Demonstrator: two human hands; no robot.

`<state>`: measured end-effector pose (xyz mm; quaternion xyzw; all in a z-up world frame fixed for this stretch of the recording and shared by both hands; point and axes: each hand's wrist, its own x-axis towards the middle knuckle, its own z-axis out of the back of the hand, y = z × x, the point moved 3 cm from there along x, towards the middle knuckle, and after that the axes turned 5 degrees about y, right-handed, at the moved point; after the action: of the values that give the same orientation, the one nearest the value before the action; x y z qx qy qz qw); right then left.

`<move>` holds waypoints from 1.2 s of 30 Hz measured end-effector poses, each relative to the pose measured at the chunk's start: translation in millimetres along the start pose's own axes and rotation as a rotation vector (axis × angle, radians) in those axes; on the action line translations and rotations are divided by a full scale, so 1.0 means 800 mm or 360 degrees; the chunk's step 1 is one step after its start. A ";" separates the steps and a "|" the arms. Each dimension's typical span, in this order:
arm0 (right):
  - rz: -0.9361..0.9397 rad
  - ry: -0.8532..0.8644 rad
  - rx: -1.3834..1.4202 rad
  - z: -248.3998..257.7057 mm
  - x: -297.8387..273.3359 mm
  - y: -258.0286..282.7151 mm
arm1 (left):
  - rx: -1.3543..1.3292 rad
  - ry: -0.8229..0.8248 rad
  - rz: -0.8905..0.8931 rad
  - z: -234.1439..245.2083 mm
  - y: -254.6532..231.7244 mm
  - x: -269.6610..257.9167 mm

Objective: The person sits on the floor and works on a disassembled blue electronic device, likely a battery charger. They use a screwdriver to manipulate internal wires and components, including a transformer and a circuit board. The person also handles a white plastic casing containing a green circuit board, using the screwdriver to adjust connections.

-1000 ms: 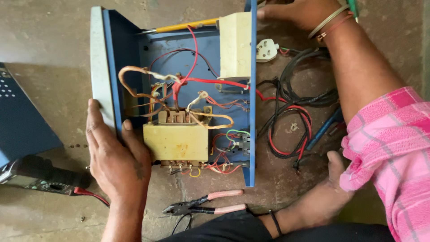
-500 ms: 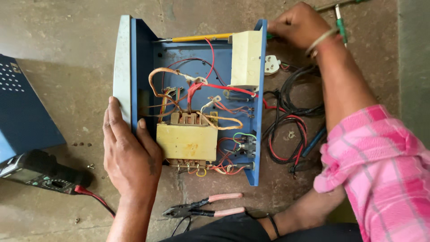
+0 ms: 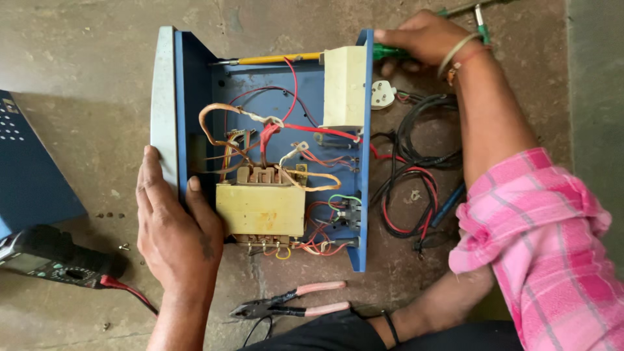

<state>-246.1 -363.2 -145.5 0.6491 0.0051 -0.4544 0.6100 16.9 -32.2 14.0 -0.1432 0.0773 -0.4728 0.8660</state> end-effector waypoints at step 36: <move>0.0194 0.0143 -0.0599 0.001 0.010 0.019 | 0.0055 0.0062 -0.0070 0.006 0.006 0.003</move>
<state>-233.4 -371.9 -137.9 0.5425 0.0778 -0.3781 0.7461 23.5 -30.6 17.3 -0.1206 0.0830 -0.4957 0.8561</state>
